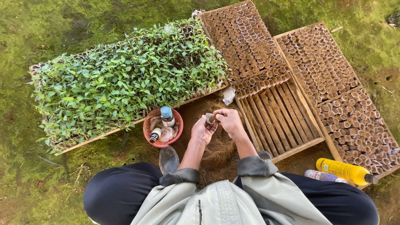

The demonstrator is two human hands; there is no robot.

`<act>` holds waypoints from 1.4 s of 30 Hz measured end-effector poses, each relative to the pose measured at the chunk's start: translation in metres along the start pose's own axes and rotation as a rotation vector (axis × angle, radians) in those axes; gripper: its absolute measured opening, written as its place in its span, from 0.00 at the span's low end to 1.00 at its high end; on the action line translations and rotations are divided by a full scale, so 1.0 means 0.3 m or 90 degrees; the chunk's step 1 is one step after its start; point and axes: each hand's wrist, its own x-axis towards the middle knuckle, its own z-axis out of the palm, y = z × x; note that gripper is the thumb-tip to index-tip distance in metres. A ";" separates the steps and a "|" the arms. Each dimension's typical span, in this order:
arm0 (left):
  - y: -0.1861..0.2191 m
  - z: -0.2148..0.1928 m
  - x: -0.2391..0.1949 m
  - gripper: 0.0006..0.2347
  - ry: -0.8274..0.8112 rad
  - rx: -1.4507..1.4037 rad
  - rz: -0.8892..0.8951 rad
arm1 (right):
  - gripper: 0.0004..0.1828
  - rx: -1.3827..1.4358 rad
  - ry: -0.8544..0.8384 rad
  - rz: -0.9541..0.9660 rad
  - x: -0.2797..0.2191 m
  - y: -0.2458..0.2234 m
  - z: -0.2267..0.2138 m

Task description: Filling small paper tubes with soil and arranging them in a wooden tray for seedlings.

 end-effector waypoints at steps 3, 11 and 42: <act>-0.012 -0.019 0.023 0.08 0.001 0.009 -0.009 | 0.13 -0.022 0.004 -0.010 -0.003 -0.008 -0.004; -0.020 -0.027 0.052 0.08 0.002 -0.003 -0.010 | 0.13 -0.130 0.027 -0.026 -0.005 -0.010 -0.010; -0.083 -0.105 0.139 0.07 -0.006 0.034 -0.059 | 0.07 -0.468 -0.028 -0.298 -0.001 0.162 0.001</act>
